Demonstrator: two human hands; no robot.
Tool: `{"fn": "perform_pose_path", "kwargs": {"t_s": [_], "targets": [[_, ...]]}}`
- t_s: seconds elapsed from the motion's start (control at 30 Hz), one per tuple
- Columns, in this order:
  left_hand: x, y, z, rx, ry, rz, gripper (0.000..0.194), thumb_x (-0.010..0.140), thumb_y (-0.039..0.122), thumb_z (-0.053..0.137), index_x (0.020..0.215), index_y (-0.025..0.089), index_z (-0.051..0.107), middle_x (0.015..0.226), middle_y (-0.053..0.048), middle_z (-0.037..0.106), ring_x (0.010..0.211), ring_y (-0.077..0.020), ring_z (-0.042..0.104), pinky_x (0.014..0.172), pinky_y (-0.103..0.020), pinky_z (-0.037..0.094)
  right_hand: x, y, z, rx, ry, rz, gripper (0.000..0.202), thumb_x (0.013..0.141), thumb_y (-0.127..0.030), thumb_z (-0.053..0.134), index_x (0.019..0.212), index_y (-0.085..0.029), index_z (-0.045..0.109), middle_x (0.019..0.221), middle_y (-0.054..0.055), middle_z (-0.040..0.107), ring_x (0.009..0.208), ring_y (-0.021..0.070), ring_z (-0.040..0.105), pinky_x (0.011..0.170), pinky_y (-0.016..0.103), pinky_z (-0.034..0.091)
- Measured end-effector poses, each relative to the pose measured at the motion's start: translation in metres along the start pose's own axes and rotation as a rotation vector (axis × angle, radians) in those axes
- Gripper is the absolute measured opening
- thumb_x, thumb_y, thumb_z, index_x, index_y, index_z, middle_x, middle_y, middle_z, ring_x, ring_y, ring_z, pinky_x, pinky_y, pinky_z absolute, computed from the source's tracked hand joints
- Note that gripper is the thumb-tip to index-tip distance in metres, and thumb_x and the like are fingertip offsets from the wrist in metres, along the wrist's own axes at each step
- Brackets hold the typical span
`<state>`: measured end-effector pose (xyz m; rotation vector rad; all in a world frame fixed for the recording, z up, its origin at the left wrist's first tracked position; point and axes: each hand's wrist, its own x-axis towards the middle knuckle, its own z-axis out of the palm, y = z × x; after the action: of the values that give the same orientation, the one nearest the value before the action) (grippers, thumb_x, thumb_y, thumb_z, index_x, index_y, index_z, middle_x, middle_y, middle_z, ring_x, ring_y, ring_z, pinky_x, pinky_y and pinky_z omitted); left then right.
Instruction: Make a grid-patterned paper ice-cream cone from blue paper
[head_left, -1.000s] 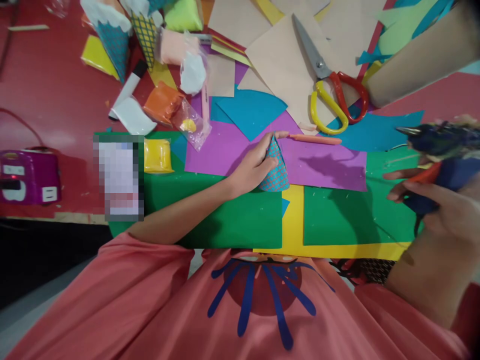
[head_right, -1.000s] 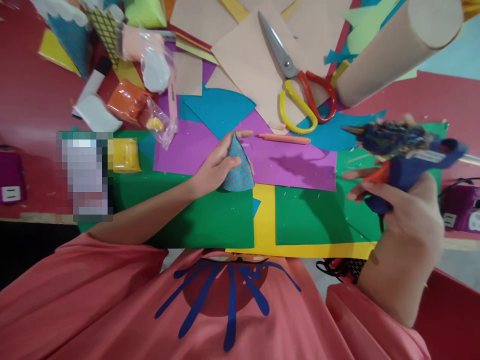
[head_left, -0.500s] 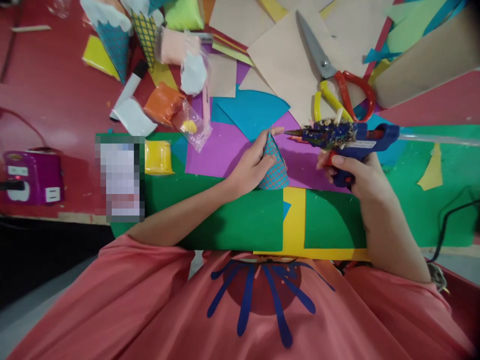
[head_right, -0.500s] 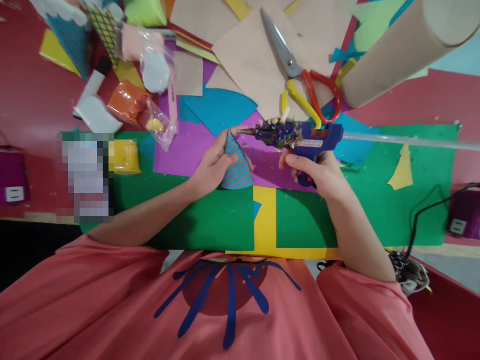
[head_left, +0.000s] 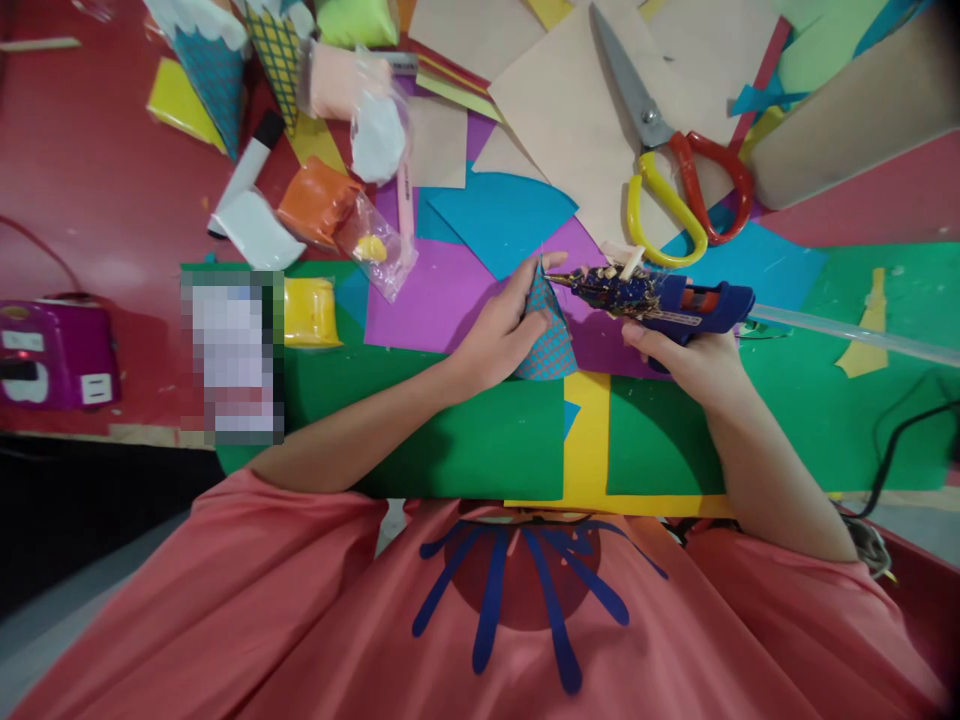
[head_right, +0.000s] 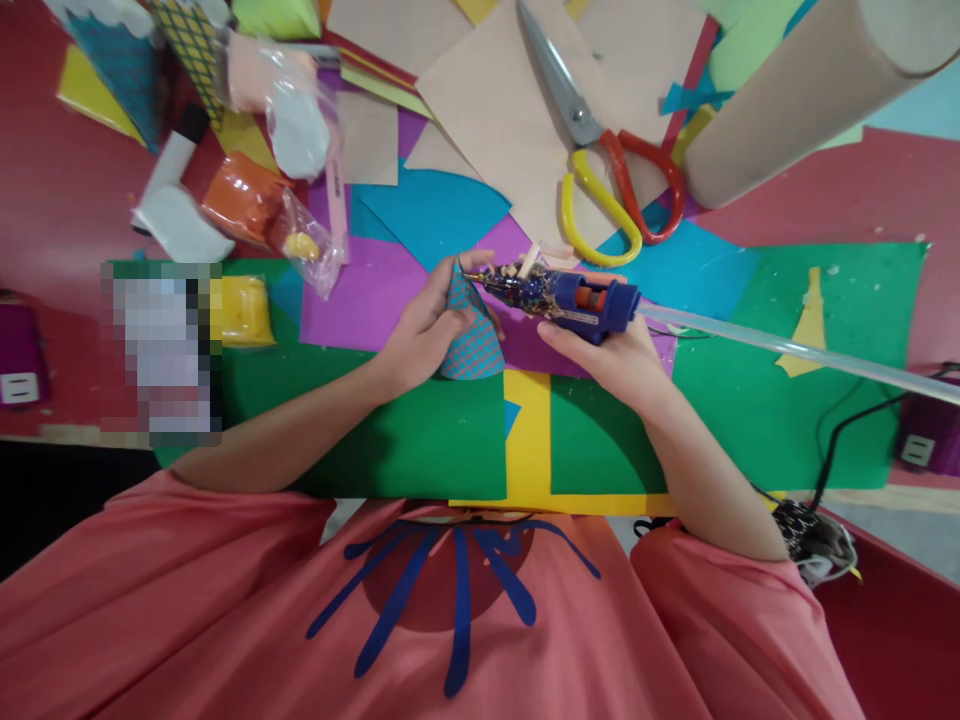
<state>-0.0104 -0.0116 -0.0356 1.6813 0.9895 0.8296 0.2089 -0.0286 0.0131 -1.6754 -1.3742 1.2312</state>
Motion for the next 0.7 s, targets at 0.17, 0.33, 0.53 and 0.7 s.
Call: {"fn": "perform_pose_path", "kwargs": {"t_s": [0.17,0.33,0.53,0.7], "targets": [[0.0012,0.0039,-0.0007,-0.039,-0.006,-0.049,0.047,0.092,0.024,0.039,0.139,0.02,0.038,0.145,-0.009,0.05,0.135,-0.0223,0.048,0.108,-0.038,0.042,-0.0004,-0.0035,0.0015,-0.018,0.006,-0.002,0.028,0.065,-0.041,0.078,0.081,-0.023,0.063,0.095,0.006,0.075,0.094,0.0279,0.071,0.081,0.041,0.06],[0.0018,0.0059,-0.002,-0.059,-0.017,-0.066,0.048,0.09,0.023,0.041,0.137,0.021,0.039,0.145,-0.009,0.049,0.138,-0.0219,0.045,0.112,-0.037,0.039,-0.0016,-0.006,0.0016,-0.047,-0.04,0.007,0.025,0.069,-0.041,0.075,0.085,-0.022,0.069,0.087,0.004,0.076,0.088,0.027,0.073,0.073,0.039,0.062],[0.0013,0.0053,-0.0021,-0.053,-0.015,-0.059,0.046,0.091,0.024,0.041,0.138,0.022,0.039,0.144,-0.007,0.051,0.136,-0.0209,0.046,0.111,-0.037,0.039,-0.0017,-0.0074,0.0015,-0.026,-0.062,0.015,0.023,0.069,-0.038,0.074,0.086,-0.022,0.072,0.088,0.003,0.077,0.089,0.0279,0.073,0.074,0.04,0.063],[0.0005,0.0047,-0.0003,-0.031,0.006,-0.06,0.043,0.095,0.027,0.037,0.137,0.023,0.039,0.133,-0.006,0.059,0.118,-0.0196,0.06,0.098,-0.034,0.048,-0.0008,-0.0056,-0.0004,0.002,-0.089,0.025,0.024,0.068,-0.036,0.074,0.089,-0.023,0.074,0.091,0.002,0.078,0.09,0.0264,0.074,0.076,0.038,0.063]]}}
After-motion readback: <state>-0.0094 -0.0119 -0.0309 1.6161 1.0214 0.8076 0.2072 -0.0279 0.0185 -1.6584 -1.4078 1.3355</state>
